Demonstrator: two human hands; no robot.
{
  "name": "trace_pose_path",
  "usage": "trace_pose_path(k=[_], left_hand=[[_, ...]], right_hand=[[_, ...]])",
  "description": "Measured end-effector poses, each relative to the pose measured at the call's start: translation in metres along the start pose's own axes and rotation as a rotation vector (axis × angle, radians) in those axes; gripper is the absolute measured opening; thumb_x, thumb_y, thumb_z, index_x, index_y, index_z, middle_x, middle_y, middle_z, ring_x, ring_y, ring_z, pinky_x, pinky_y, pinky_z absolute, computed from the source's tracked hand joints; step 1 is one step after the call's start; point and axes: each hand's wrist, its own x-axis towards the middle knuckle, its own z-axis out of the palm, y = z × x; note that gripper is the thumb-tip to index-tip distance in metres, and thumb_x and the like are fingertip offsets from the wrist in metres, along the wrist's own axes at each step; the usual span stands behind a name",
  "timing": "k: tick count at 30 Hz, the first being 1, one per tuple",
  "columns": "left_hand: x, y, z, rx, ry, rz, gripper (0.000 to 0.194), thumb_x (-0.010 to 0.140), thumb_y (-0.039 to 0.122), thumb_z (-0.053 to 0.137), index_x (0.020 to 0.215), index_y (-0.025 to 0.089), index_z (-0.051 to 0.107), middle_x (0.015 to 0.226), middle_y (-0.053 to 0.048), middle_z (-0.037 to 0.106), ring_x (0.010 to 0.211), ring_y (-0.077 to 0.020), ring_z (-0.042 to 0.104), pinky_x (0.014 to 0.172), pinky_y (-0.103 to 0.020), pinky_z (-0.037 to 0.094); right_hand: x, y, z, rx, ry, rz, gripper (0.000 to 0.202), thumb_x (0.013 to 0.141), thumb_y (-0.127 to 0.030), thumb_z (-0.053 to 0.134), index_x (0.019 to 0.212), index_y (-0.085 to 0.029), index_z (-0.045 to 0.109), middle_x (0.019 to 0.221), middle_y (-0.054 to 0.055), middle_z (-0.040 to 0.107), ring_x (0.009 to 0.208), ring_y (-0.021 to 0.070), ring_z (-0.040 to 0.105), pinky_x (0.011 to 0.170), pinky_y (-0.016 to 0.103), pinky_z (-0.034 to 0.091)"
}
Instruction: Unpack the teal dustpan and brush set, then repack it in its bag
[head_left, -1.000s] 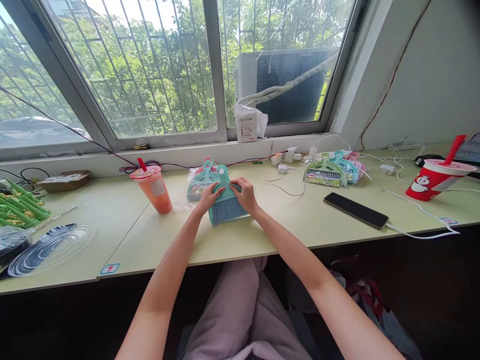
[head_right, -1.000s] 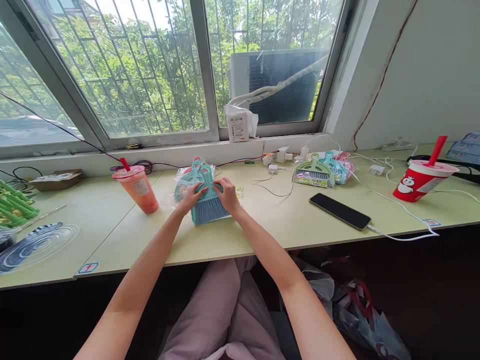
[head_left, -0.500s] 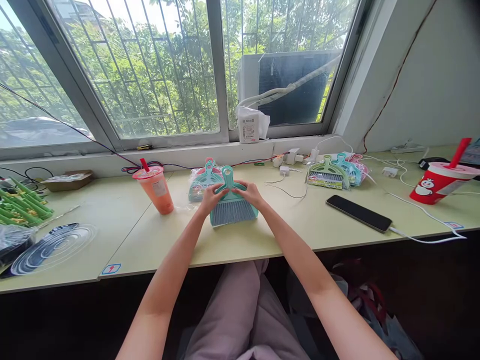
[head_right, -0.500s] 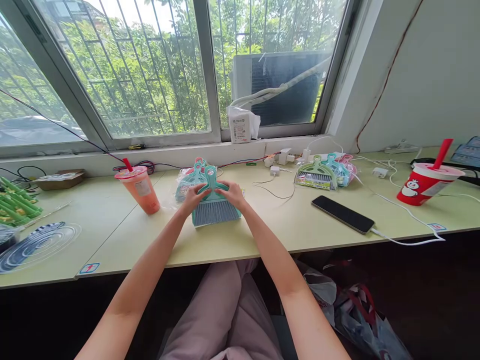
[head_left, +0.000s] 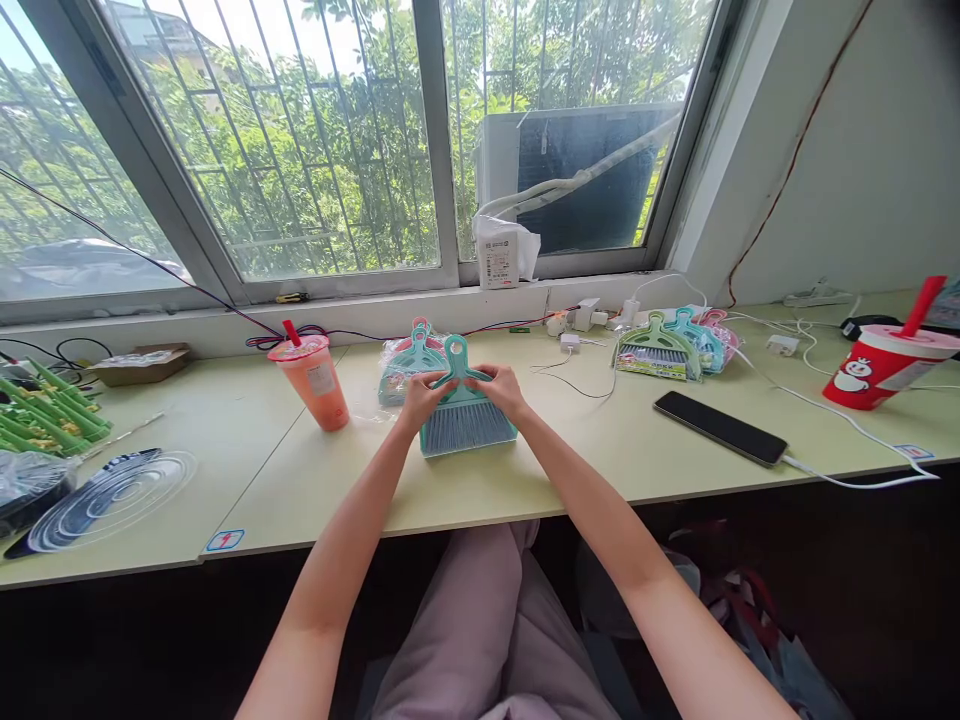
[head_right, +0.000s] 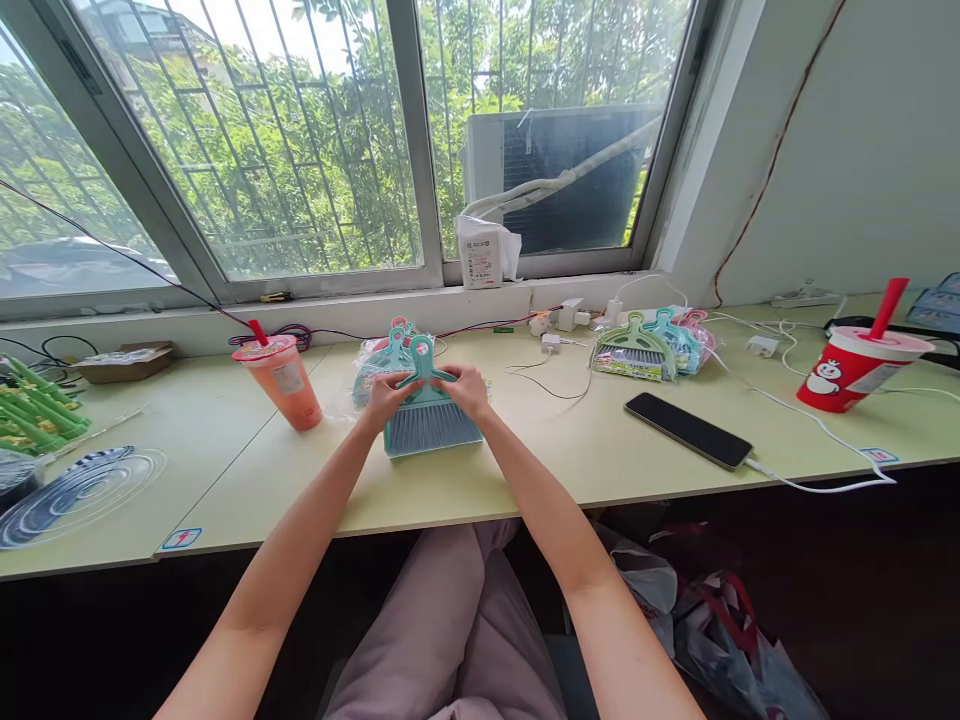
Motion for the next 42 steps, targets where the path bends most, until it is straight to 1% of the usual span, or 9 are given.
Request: trace_pose_path(k=[6,10,13,16,21,26,31,35,42], left_hand=[[-0.001,0.006,-0.002,-0.004,-0.041,-0.02,0.051,0.07,0.062,0.074,0.095,0.017,0.077,0.092,-0.008,0.073,0.091,-0.0258,0.064,0.076,-0.031,0.049],[-0.002,0.004,-0.008,-0.105,-0.156,-0.12,0.044,0.075,0.055,0.073,0.099,0.018,0.074,0.098,-0.008,0.071,0.099,-0.0272,0.062,0.086,-0.035,0.049],[-0.004,-0.003,-0.006,-0.13,-0.177,-0.186,0.038,0.068,0.052,0.08,0.079,0.017,0.07,0.08,-0.005,0.067,0.09,-0.0274,0.062,0.085,-0.038,0.049],[-0.005,-0.01,0.0,-0.234,-0.11,-0.25,0.039,0.064,0.051,0.084,0.076,0.017,0.069,0.079,-0.005,0.067,0.088,-0.0274,0.064,0.085,-0.039,0.051],[0.0,-0.016,-0.002,-0.575,0.086,-0.419,0.053,0.061,0.043,0.09,0.104,0.018,0.072,0.112,-0.011,0.071,0.107,-0.0314,0.066,0.093,-0.041,0.055],[0.007,-0.025,-0.014,-0.709,0.256,-0.495,0.053,0.066,0.032,0.089,0.114,0.022,0.069,0.113,-0.01,0.072,0.114,-0.0318,0.065,0.099,-0.044,0.056],[0.007,-0.028,-0.017,-0.731,0.286,-0.49,0.054,0.069,0.031,0.088,0.117,0.022,0.067,0.113,-0.01,0.072,0.117,-0.0314,0.064,0.101,-0.045,0.055],[0.007,-0.028,-0.015,-0.716,0.261,-0.506,0.053,0.069,0.033,0.088,0.117,0.02,0.068,0.113,-0.011,0.072,0.119,-0.0316,0.064,0.103,-0.043,0.054],[0.009,-0.032,-0.014,-0.717,0.273,-0.514,0.047,0.073,0.03,0.085,0.116,0.02,0.067,0.113,-0.011,0.072,0.122,-0.0311,0.062,0.106,-0.044,0.052]], right_hand=[[0.001,0.005,0.004,0.343,0.041,0.011,0.042,0.064,-0.052,0.083,0.09,-0.02,0.078,0.092,0.004,0.079,0.089,0.0237,0.072,0.08,0.033,0.056],[0.001,0.003,-0.006,0.509,0.053,0.096,0.053,0.062,-0.05,0.087,0.105,-0.019,0.075,0.099,0.006,0.078,0.093,0.023,0.072,0.085,0.033,0.056],[0.003,0.005,-0.024,0.614,-0.055,0.134,0.065,0.079,-0.058,0.072,0.133,-0.022,0.062,0.113,0.007,0.076,0.103,0.0238,0.071,0.09,0.036,0.056],[0.007,0.016,-0.042,0.652,-0.1,0.152,0.061,0.099,-0.064,0.033,0.144,-0.027,0.051,0.133,0.006,0.068,0.121,0.0225,0.065,0.098,0.039,0.053],[0.011,0.04,-0.042,0.112,-0.012,0.253,0.048,0.101,-0.044,0.039,0.141,-0.024,0.055,0.148,0.008,0.056,0.143,0.0259,0.044,0.113,0.045,0.04],[0.003,0.045,-0.012,-0.632,-0.39,0.138,0.053,0.098,-0.038,0.052,0.147,-0.018,0.048,0.166,0.014,0.022,0.157,0.0309,0.008,0.121,0.063,0.004],[-0.001,0.042,-0.009,-0.661,-0.499,0.137,0.052,0.104,-0.03,0.036,0.155,-0.016,0.035,0.168,0.015,0.017,0.156,0.0281,0.014,0.122,0.062,0.009],[0.002,0.045,-0.017,-0.613,-0.424,0.155,0.05,0.104,-0.019,0.029,0.154,-0.02,0.036,0.166,0.01,0.025,0.154,0.0198,0.024,0.122,0.041,0.025],[0.008,0.056,-0.026,-0.683,-0.277,0.228,0.024,0.096,-0.029,0.058,0.111,-0.013,0.068,0.144,0.02,0.054,0.137,0.0316,0.049,0.104,0.036,0.043]])
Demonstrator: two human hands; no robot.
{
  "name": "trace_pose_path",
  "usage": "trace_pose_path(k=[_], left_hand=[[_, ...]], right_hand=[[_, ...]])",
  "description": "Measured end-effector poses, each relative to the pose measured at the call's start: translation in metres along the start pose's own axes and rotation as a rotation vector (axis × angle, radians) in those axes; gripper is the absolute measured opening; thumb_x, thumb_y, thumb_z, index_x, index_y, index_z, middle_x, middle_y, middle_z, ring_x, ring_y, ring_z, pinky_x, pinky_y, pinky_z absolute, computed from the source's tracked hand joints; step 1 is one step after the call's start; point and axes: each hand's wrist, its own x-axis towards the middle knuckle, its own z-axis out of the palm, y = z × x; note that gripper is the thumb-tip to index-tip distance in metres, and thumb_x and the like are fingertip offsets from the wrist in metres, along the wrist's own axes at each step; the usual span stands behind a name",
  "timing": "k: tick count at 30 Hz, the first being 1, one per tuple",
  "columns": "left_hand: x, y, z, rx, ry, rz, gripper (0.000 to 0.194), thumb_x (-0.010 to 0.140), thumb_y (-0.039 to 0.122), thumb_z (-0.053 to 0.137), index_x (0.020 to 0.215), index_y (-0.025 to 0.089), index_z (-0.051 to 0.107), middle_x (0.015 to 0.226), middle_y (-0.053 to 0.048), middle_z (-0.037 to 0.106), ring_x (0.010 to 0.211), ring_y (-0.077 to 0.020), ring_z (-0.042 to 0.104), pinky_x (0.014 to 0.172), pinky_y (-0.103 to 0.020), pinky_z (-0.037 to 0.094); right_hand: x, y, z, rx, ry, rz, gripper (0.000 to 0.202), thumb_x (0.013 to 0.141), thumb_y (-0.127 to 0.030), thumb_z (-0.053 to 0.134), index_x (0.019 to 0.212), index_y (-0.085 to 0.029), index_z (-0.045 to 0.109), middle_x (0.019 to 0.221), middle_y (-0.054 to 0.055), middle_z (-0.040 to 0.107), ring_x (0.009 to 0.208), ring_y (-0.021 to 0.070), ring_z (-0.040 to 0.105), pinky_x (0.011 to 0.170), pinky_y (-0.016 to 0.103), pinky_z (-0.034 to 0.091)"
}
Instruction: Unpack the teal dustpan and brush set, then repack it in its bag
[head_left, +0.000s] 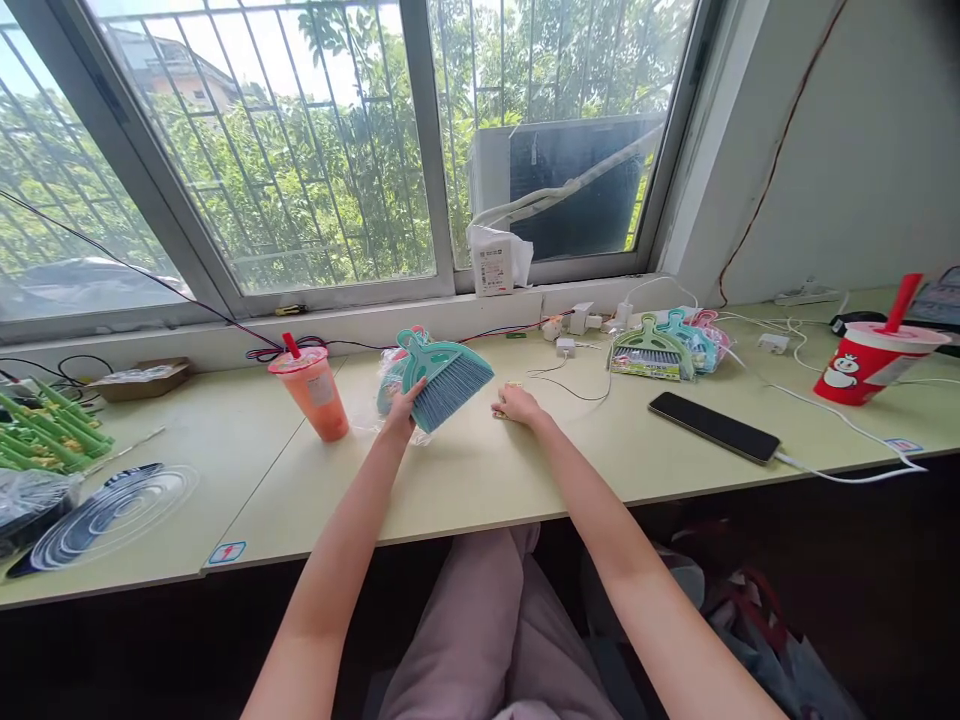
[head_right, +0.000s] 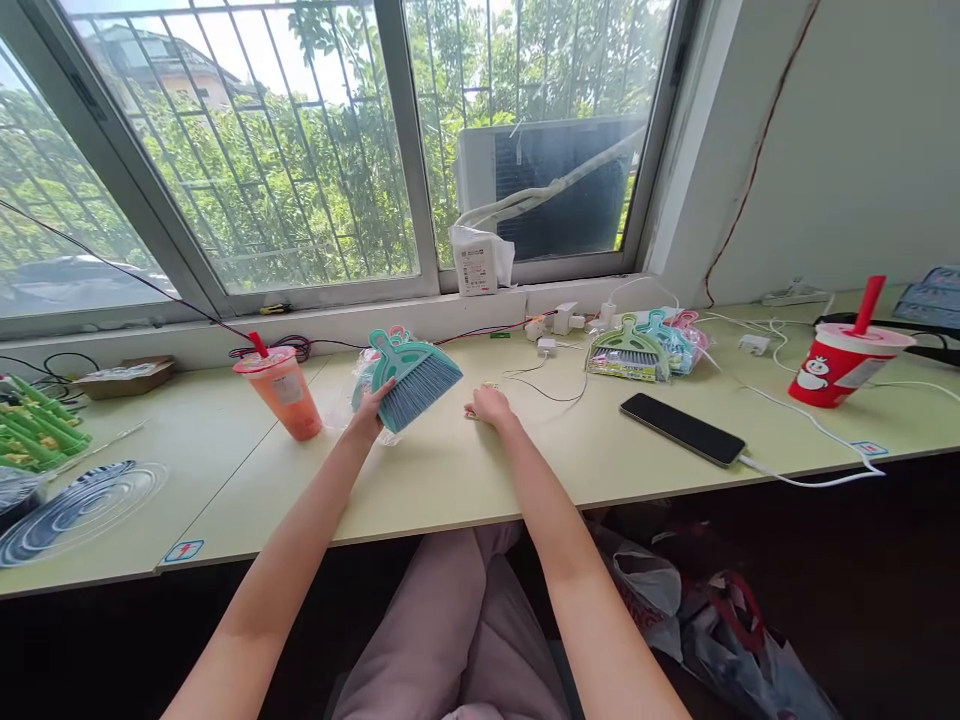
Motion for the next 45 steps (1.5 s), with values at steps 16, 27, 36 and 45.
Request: trace_pose_path(k=[16,27,36,45], left_hand=[[0.001,-0.002,-0.001,0.05,-0.007,0.066,0.054,0.066,0.041,0.088,0.111,0.021,0.067,0.109,-0.013,0.071,0.12,-0.035,0.062,0.101,-0.048,0.055],[-0.011,-0.008,0.012,-0.021,-0.016,0.084,0.046,0.073,0.024,0.084,0.113,0.021,0.06,0.117,-0.008,0.068,0.113,-0.0248,0.065,0.097,-0.039,0.058],[-0.017,-0.018,0.022,-0.055,-0.189,0.086,0.06,0.065,0.03,0.09,0.114,0.018,0.059,0.117,-0.01,0.068,0.114,-0.0265,0.064,0.097,-0.04,0.056],[-0.019,-0.019,0.02,0.018,-0.257,0.104,0.065,0.056,0.024,0.09,0.113,0.019,0.058,0.104,-0.005,0.07,0.096,-0.02,0.067,0.081,-0.029,0.055]], right_hand=[[-0.008,-0.007,-0.011,0.218,0.269,0.099,0.032,0.098,-0.036,0.048,0.102,-0.023,0.078,0.104,0.009,0.077,0.101,0.0239,0.069,0.08,0.029,0.047],[-0.031,-0.044,-0.022,0.72,0.86,0.088,0.077,0.101,-0.055,0.003,0.144,-0.015,0.053,0.137,0.015,0.063,0.12,0.0241,0.063,0.093,0.03,0.049],[-0.042,-0.088,0.013,0.255,0.58,-0.165,0.06,0.105,-0.048,0.015,0.156,-0.024,0.036,0.167,0.007,0.023,0.156,0.0264,0.015,0.125,0.051,0.013],[-0.019,-0.088,0.04,0.305,0.268,-0.187,0.067,0.103,-0.056,0.007,0.162,-0.025,0.001,0.169,0.007,-0.007,0.157,0.0254,-0.009,0.117,0.071,-0.002]])
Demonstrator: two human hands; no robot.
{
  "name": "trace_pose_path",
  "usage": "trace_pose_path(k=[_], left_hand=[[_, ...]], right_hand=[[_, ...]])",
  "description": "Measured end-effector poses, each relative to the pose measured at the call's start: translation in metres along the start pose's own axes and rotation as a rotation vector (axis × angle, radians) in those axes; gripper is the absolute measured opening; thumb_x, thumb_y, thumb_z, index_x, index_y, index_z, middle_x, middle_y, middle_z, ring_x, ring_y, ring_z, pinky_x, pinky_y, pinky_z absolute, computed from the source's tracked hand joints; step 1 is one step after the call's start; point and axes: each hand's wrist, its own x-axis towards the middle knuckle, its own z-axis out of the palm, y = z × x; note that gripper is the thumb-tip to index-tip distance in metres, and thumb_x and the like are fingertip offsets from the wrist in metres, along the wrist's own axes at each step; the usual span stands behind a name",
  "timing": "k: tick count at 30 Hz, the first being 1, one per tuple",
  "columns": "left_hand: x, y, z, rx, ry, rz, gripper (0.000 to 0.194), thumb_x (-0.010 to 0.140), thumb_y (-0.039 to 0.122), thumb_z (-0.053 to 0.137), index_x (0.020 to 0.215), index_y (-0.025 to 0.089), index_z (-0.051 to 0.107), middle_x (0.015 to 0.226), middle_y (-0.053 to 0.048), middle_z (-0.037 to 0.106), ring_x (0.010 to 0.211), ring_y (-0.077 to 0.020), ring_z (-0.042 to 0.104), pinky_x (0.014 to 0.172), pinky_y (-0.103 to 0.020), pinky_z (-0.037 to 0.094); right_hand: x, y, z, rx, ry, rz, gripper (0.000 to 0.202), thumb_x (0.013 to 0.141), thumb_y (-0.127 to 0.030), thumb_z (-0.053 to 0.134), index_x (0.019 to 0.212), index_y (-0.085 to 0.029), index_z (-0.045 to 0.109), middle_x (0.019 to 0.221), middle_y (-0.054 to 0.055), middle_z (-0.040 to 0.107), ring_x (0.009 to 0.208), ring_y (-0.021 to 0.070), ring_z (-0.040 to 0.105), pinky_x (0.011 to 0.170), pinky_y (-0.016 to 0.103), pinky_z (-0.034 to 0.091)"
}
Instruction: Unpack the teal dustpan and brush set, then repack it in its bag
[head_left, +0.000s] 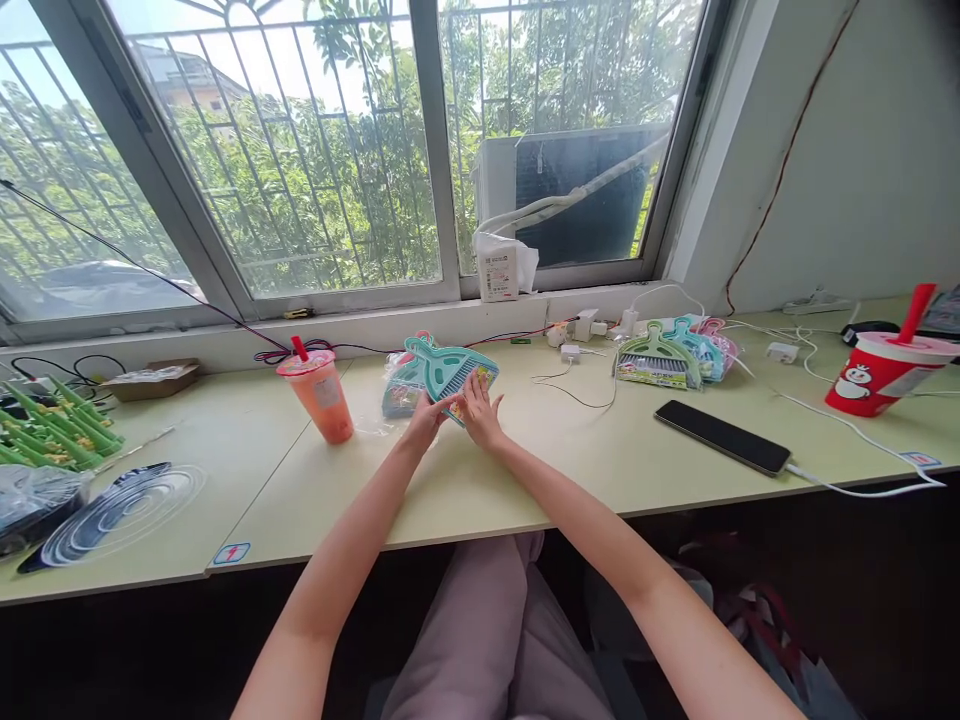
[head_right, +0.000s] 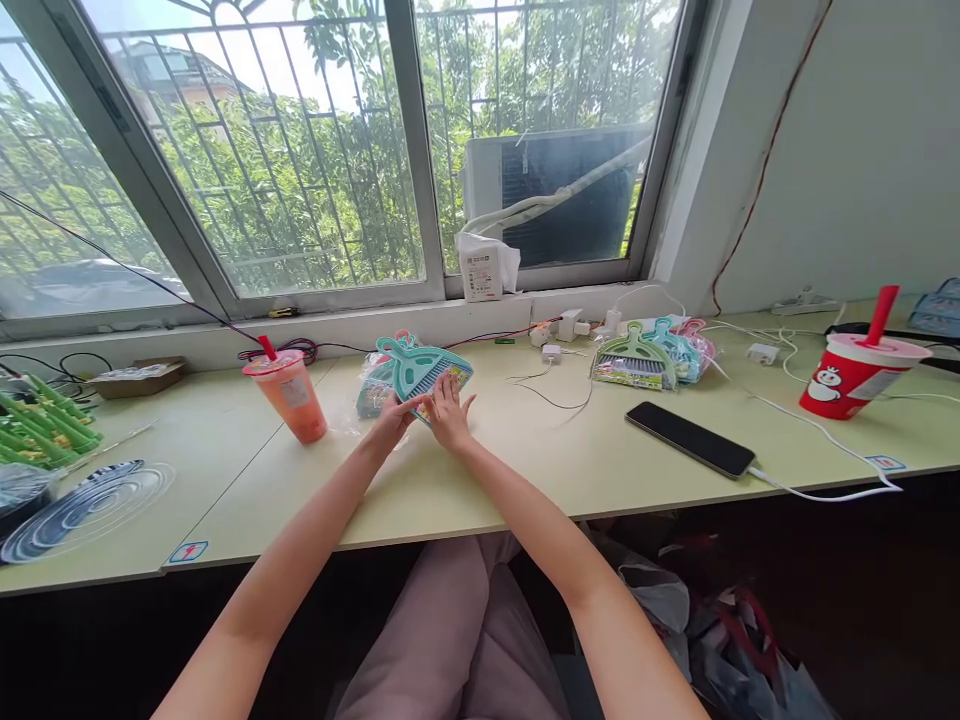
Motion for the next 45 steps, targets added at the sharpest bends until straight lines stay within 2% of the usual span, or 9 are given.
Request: trace_pose_path(k=[5,8,13,15,17,20,26,34,45], left_hand=[[0.001,-0.001,0.002,0.044,0.062,-0.025,0.065,0.049,0.013,0.081,0.109,0.019,0.057,0.095,-0.003,0.069,0.088,-0.0198,0.065,0.079,-0.031,0.053],[0.003,0.0,0.001,0.058,0.102,-0.02,0.063,0.049,0.014,0.078,0.107,0.019,0.056,0.093,-0.002,0.068,0.089,-0.0195,0.065,0.082,-0.033,0.052],[0.006,0.001,-0.001,0.052,0.109,0.014,0.061,0.048,0.018,0.079,0.104,0.019,0.056,0.1,-0.004,0.068,0.097,-0.0222,0.065,0.087,-0.036,0.053],[0.006,0.002,0.0,0.059,0.102,0.008,0.062,0.047,0.018,0.08,0.105,0.019,0.057,0.1,-0.005,0.068,0.099,-0.0239,0.066,0.089,-0.038,0.053],[0.005,0.003,0.001,0.066,0.092,-0.003,0.063,0.048,0.018,0.081,0.106,0.018,0.057,0.101,-0.006,0.069,0.1,-0.0248,0.066,0.09,-0.039,0.053],[0.005,0.004,0.001,0.062,0.091,-0.018,0.064,0.048,0.017,0.083,0.106,0.018,0.058,0.102,-0.006,0.069,0.101,-0.026,0.066,0.092,-0.04,0.054],[0.005,0.009,-0.001,0.056,0.061,0.002,0.068,0.05,0.017,0.083,0.112,0.018,0.056,0.107,-0.008,0.07,0.11,-0.0296,0.065,0.096,-0.044,0.055],[0.002,0.012,0.001,0.09,0.058,-0.028,0.07,0.047,0.019,0.088,0.11,0.016,0.057,0.104,-0.009,0.071,0.106,-0.0314,0.067,0.094,-0.045,0.056],[0.001,0.014,-0.001,0.099,0.045,-0.008,0.068,0.054,0.018,0.085,0.116,0.017,0.057,0.111,-0.011,0.07,0.108,-0.0303,0.066,0.091,-0.041,0.057]], right_hand=[[-0.001,-0.001,-0.004,0.114,-0.004,0.013,0.069,0.102,-0.06,0.007,0.162,-0.026,0.001,0.169,0.006,-0.004,0.158,0.0251,-0.006,0.116,0.072,-0.006],[-0.001,-0.003,-0.007,0.128,0.038,0.042,0.064,0.104,-0.05,0.015,0.162,-0.026,0.001,0.17,0.005,0.002,0.158,0.0238,-0.002,0.118,0.069,-0.005],[0.003,0.004,-0.019,0.321,0.198,0.286,0.08,0.098,-0.04,0.042,0.162,-0.017,0.0,0.17,0.012,0.002,0.158,0.0237,0.005,0.124,0.053,0.018],[0.004,0.009,-0.024,0.588,0.133,0.325,0.076,0.095,-0.038,0.049,0.16,-0.014,0.017,0.166,0.016,0.022,0.153,0.0243,0.029,0.12,0.043,0.033],[0.005,0.014,-0.027,0.865,0.041,0.323,0.059,0.092,-0.031,0.054,0.148,-0.016,0.04,0.151,0.015,0.051,0.133,0.0228,0.057,0.112,0.038,0.045],[0.007,0.018,-0.029,1.121,0.03,0.364,0.038,0.086,-0.02,0.062,0.123,-0.019,0.056,0.12,0.009,0.072,0.097,0.0188,0.074,0.101,0.037,0.056],[0.011,0.023,-0.027,1.318,0.014,0.373,0.026,0.085,-0.016,0.065,0.11,-0.022,0.058,0.096,0.002,0.075,0.069,0.0133,0.072,0.09,0.036,0.062],[0.011,0.023,-0.028,1.306,0.019,0.385,0.018,0.082,-0.01,0.065,0.098,-0.019,0.063,0.089,0.002,0.075,0.069,0.0132,0.071,0.082,0.031,0.063],[0.008,0.02,-0.034,1.277,0.017,0.386,0.017,0.079,-0.008,0.067,0.09,-0.02,0.065,0.09,0.002,0.075,0.075,0.0156,0.072,0.089,0.038,0.062]])
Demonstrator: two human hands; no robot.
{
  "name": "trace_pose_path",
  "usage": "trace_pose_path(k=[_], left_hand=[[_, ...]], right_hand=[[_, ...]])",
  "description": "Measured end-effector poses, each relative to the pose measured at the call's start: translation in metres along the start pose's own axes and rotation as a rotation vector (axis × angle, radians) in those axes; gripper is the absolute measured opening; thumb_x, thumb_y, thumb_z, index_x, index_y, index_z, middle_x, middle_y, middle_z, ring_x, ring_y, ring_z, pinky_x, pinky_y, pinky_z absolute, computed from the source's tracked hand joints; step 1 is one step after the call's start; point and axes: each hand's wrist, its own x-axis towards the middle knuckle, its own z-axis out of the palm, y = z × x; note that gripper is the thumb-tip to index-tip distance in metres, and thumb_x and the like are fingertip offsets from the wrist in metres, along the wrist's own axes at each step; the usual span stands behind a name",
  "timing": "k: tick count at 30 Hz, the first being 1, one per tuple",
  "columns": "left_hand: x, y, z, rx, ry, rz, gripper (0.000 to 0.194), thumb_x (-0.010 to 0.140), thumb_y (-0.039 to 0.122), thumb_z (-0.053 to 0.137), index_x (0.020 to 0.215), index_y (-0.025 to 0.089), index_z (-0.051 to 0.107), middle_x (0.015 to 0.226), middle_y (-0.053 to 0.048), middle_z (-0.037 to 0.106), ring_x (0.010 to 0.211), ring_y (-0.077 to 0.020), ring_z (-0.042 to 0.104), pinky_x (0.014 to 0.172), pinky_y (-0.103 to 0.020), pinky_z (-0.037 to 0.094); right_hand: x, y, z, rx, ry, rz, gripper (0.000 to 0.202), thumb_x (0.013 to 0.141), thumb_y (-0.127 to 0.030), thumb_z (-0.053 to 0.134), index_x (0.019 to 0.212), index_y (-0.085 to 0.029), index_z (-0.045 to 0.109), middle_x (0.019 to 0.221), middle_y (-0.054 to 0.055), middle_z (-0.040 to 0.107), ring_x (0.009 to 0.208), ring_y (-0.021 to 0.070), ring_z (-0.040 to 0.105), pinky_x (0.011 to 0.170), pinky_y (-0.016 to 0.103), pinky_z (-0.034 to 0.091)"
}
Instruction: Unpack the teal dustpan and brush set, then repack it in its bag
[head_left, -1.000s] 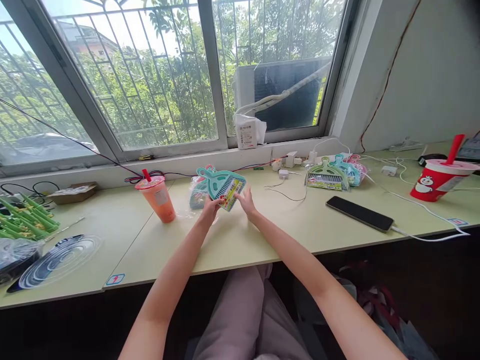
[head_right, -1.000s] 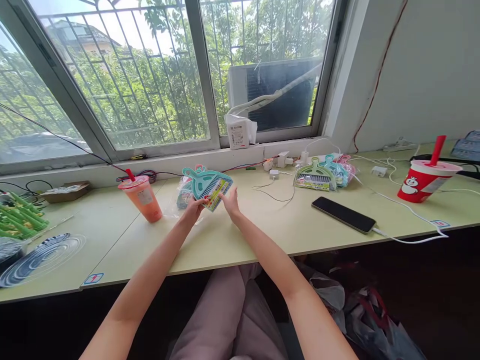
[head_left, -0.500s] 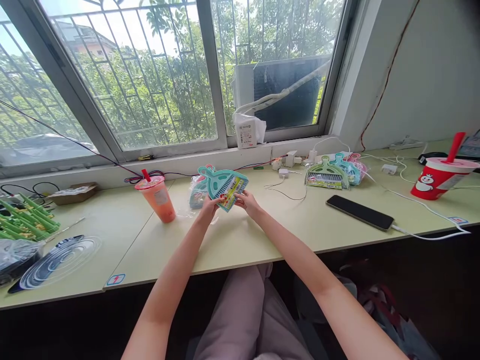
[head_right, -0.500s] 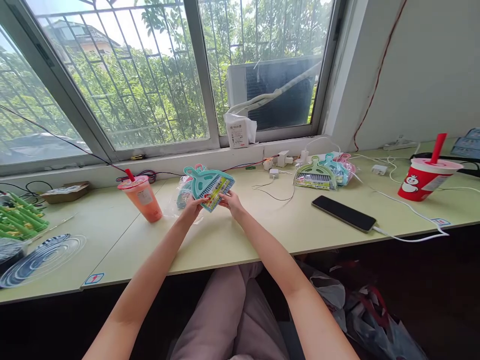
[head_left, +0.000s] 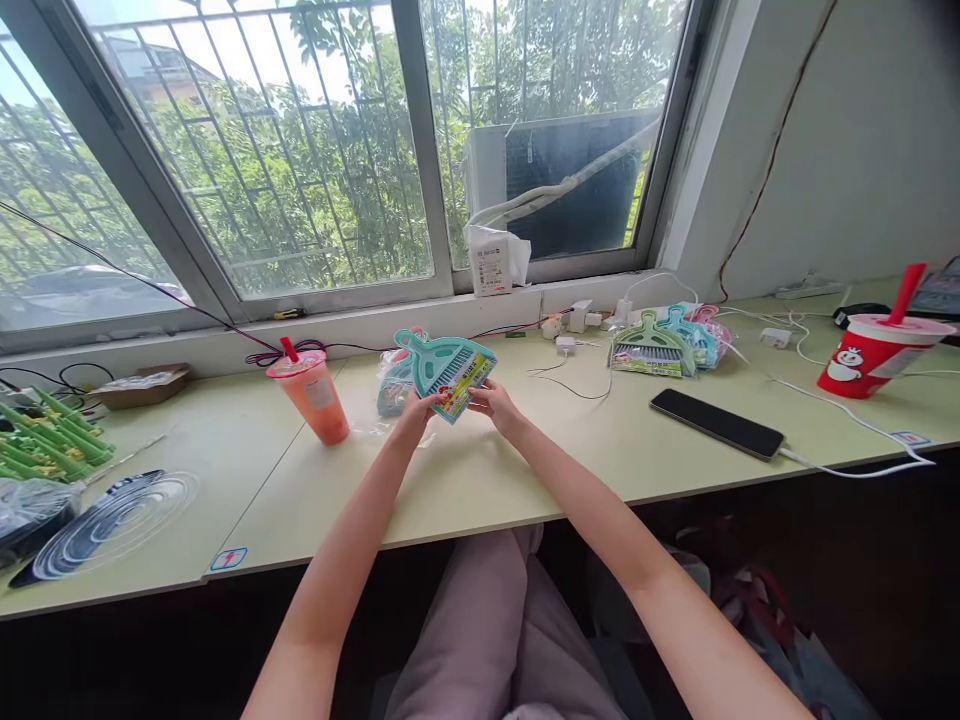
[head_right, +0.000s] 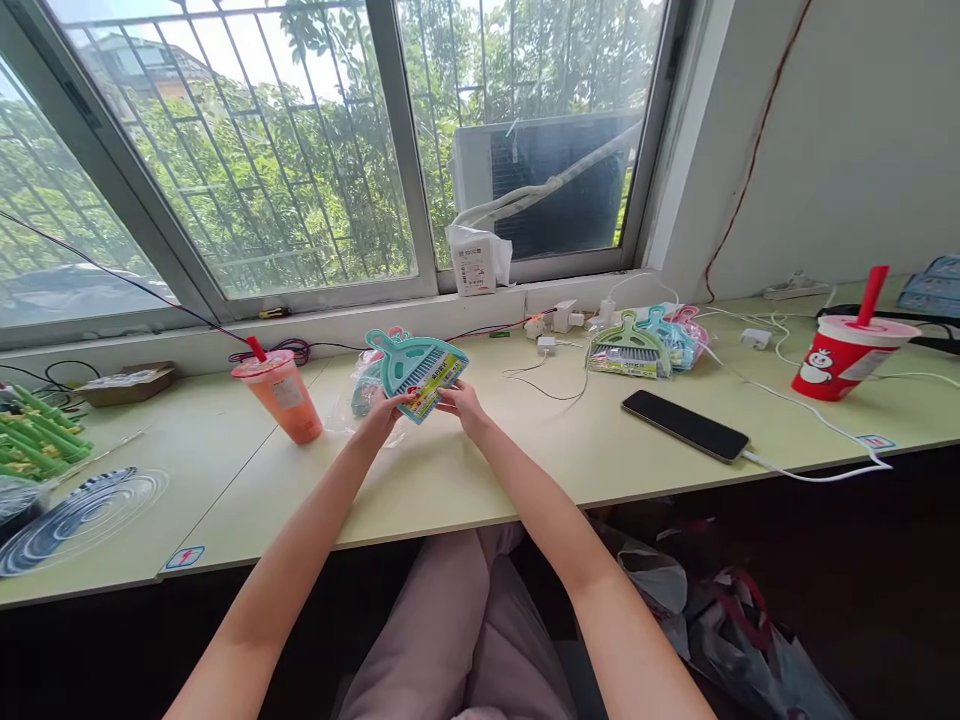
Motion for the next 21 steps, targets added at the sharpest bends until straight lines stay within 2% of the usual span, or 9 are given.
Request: trace_pose_path(k=[5,9,12,15,17,18,21], left_hand=[[-0.002,0.003,0.002,-0.005,0.012,-0.019,0.07,0.054,0.016,0.084,0.118,0.015,0.056,0.108,-0.011,0.071,0.107,-0.0309,0.067,0.091,-0.042,0.057],[-0.002,0.005,0.002,0.005,-0.006,-0.016,0.067,0.058,0.02,0.085,0.119,0.015,0.056,0.112,-0.012,0.07,0.107,-0.0301,0.067,0.09,-0.041,0.058],[-0.002,0.004,0.005,-0.007,0.002,-0.02,0.055,0.076,0.04,0.077,0.121,0.016,0.058,0.117,-0.012,0.069,0.108,-0.0297,0.066,0.086,-0.04,0.06],[0.001,0.002,0.005,0.008,0.012,0.036,0.055,0.094,0.061,0.046,0.126,0.018,0.057,0.122,-0.013,0.067,0.115,-0.0292,0.063,0.086,-0.041,0.06],[0.005,0.0,0.002,0.076,0.07,0.103,0.059,0.098,0.063,0.031,0.129,0.019,0.056,0.126,-0.013,0.065,0.12,-0.0278,0.061,0.09,-0.041,0.058],[0.007,0.0,-0.001,0.138,0.128,0.134,0.058,0.099,0.06,0.03,0.129,0.019,0.056,0.128,-0.014,0.063,0.122,-0.0271,0.059,0.093,-0.041,0.056],[0.011,-0.001,-0.011,0.488,0.343,0.207,0.049,0.096,0.051,0.048,0.132,0.018,0.053,0.133,-0.016,0.059,0.128,-0.0279,0.054,0.106,-0.044,0.048]], right_hand=[[0.001,0.001,-0.002,-0.047,0.001,-0.023,0.014,0.081,-0.01,0.066,0.091,-0.02,0.067,0.094,0.001,0.076,0.078,0.0148,0.072,0.09,0.039,0.061],[0.003,0.003,-0.002,-0.006,0.007,-0.038,0.015,0.08,-0.006,0.068,0.089,-0.018,0.067,0.088,0.002,0.076,0.074,0.0148,0.072,0.089,0.037,0.061],[0.004,0.001,-0.003,0.063,0.006,-0.051,0.017,0.077,-0.003,0.07,0.088,-0.017,0.067,0.086,0.004,0.076,0.076,0.0163,0.073,0.089,0.036,0.061],[0.006,-0.002,-0.005,0.113,0.025,-0.057,0.02,0.075,-0.002,0.072,0.088,-0.016,0.068,0.086,0.004,0.076,0.079,0.0172,0.073,0.09,0.036,0.061],[0.008,-0.004,-0.008,0.137,0.05,-0.064,0.021,0.075,-0.001,0.072,0.088,-0.017,0.067,0.085,0.003,0.076,0.08,0.0173,0.073,0.089,0.036,0.061],[0.008,-0.004,-0.009,0.148,0.062,-0.07,0.021,0.075,-0.001,0.071,0.089,-0.017,0.067,0.086,0.003,0.076,0.08,0.017,0.073,0.089,0.035,0.061],[0.01,-0.004,-0.013,0.178,0.093,-0.1,0.021,0.076,0.0,0.069,0.088,-0.017,0.066,0.088,0.003,0.076,0.079,0.0159,0.073,0.09,0.034,0.062]])
